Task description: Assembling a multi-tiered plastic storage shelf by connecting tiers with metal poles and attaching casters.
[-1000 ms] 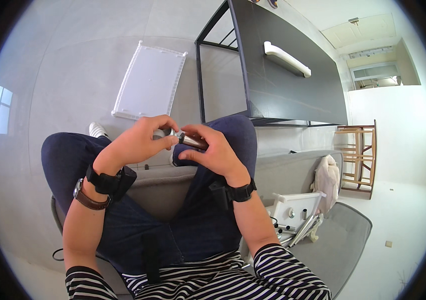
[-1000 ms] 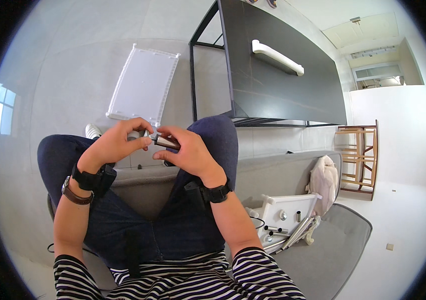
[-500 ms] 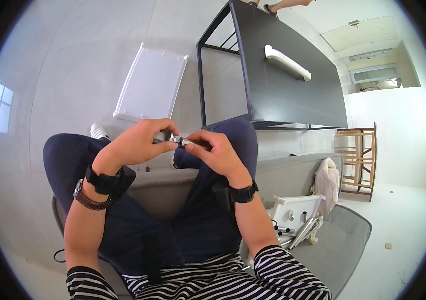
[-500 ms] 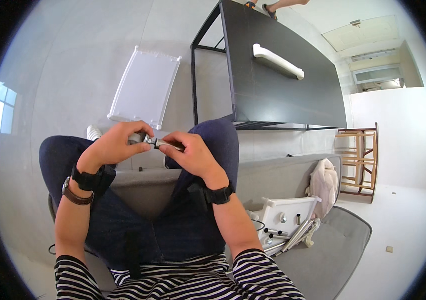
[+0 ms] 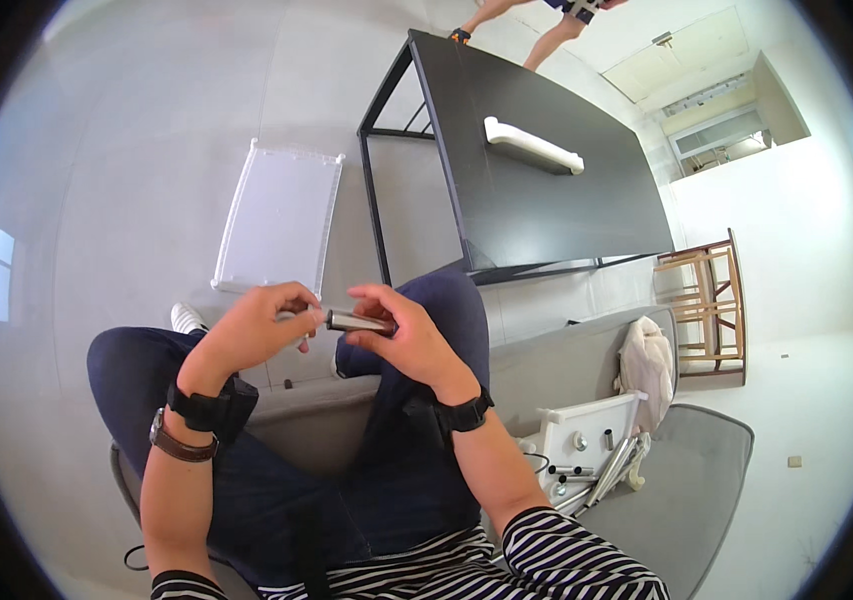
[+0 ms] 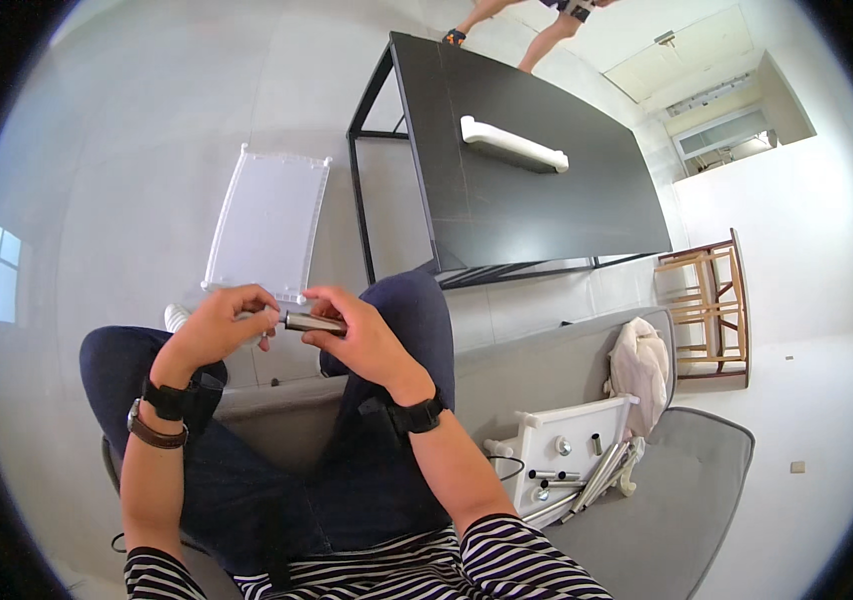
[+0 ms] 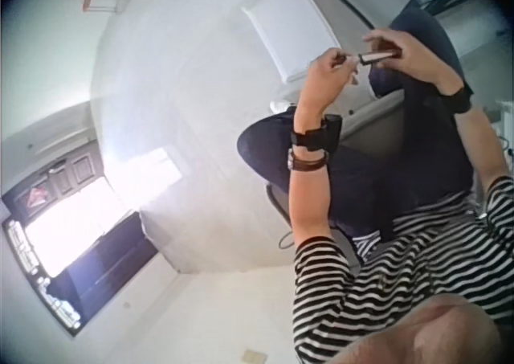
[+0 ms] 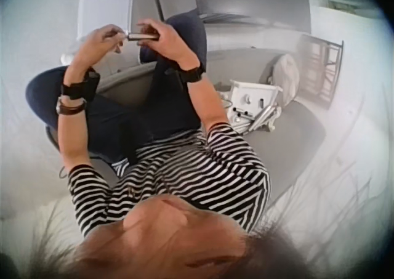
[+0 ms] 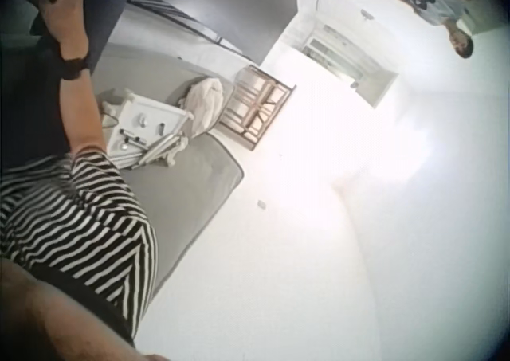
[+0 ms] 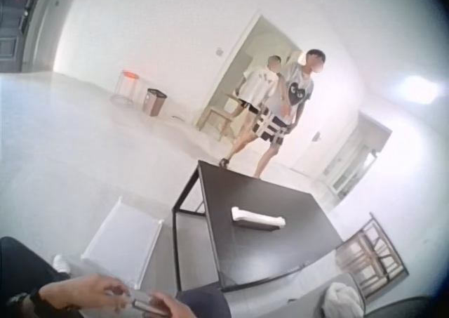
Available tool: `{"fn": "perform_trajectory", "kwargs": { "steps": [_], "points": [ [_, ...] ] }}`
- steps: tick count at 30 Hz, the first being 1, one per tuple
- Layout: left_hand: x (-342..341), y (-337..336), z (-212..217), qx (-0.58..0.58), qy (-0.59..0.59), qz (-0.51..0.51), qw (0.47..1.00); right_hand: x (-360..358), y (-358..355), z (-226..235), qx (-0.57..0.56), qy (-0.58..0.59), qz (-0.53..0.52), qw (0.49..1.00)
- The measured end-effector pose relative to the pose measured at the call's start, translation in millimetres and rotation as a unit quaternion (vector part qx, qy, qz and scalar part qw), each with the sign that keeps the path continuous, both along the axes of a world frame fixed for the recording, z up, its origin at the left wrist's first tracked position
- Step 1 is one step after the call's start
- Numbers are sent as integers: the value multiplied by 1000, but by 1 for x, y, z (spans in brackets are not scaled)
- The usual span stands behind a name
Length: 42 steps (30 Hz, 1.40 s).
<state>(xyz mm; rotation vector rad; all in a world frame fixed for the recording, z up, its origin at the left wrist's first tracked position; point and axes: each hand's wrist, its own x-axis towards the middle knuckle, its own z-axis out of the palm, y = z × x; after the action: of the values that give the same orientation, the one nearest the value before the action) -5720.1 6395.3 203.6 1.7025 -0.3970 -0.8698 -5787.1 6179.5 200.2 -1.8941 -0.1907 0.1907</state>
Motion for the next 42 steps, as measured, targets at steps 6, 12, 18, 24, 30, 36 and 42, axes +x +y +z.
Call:
{"fn": "perform_trajectory", "kwargs": {
  "steps": [6,12,18,24,30,36,42],
  "points": [
    [-1,1,0,-48,-72,2,996,2,3,5,22,100,-15,995],
    [-2,-6,6,6,-104,-9,995,2,-8,-2,-2,84,-19,996],
    [0,-9,-16,-62,31,54,996,2,-10,-22,-63,-206,-31,976],
    [-10,-12,-15,-48,-191,-12,980,-13,-9,14,29,64,-42,997],
    [-14,-17,0,-35,-14,-17,999,-31,-11,5,-164,-149,-48,974],
    [-28,-15,5,-37,30,-64,997,-74,-13,46,-80,73,-64,992],
    [-60,-43,7,-58,51,-81,994,-123,-11,46,-288,-188,-71,936]
  ]
}}
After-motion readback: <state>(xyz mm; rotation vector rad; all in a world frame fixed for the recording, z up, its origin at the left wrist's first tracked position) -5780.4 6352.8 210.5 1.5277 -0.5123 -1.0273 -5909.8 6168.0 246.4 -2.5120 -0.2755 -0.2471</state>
